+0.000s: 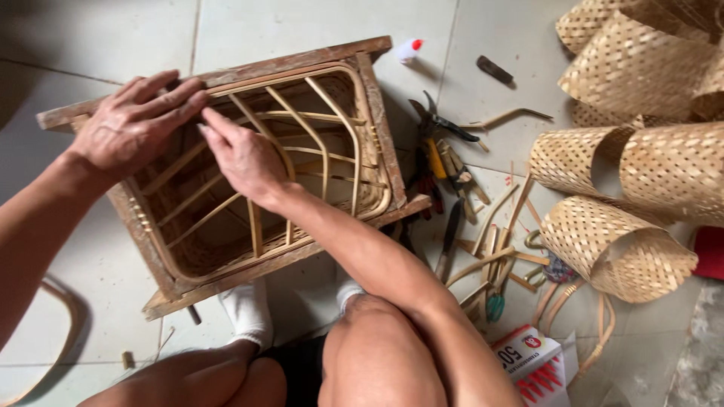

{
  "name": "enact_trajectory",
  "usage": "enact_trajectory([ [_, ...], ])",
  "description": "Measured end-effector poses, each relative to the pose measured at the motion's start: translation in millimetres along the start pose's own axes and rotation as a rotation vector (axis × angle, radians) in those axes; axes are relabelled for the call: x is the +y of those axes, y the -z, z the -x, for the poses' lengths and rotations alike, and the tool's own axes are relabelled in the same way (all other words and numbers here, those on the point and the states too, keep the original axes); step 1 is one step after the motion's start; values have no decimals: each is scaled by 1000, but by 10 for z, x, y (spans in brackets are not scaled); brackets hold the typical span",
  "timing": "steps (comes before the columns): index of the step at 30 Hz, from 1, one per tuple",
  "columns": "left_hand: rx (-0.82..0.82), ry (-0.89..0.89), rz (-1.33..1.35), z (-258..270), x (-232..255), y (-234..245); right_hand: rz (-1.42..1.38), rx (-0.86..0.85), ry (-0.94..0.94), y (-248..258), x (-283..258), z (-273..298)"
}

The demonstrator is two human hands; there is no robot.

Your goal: The person assembles a rectangular basket by inserting bamboo strips into a wooden mold, securing them with a hammer and pliers, and applying glue to the joints. The basket frame is gradually built up with multiple strips.

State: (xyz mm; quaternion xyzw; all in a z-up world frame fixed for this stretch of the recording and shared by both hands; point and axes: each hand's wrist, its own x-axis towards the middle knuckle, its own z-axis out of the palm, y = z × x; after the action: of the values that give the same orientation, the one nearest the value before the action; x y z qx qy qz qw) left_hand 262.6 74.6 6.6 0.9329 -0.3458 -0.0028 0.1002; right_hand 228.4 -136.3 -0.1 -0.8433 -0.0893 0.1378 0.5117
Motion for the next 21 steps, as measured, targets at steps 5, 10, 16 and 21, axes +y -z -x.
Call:
enact_trajectory([
  [5, 83, 20, 104, -46, 164, 201, 210, -15, 170, 282, -251, 142],
  [10, 229, 306, 243, 636, 592, 173, -125, -105, 475, 1713, 61, 384],
  [16, 55, 535, 166, 1858, 1791, -154, 847, 161, -373, 3442, 1622, 277],
  [21, -62, 539, 87, 1853, 2162, -283, 945, -33, -495, 3320, 2403, 394],
])
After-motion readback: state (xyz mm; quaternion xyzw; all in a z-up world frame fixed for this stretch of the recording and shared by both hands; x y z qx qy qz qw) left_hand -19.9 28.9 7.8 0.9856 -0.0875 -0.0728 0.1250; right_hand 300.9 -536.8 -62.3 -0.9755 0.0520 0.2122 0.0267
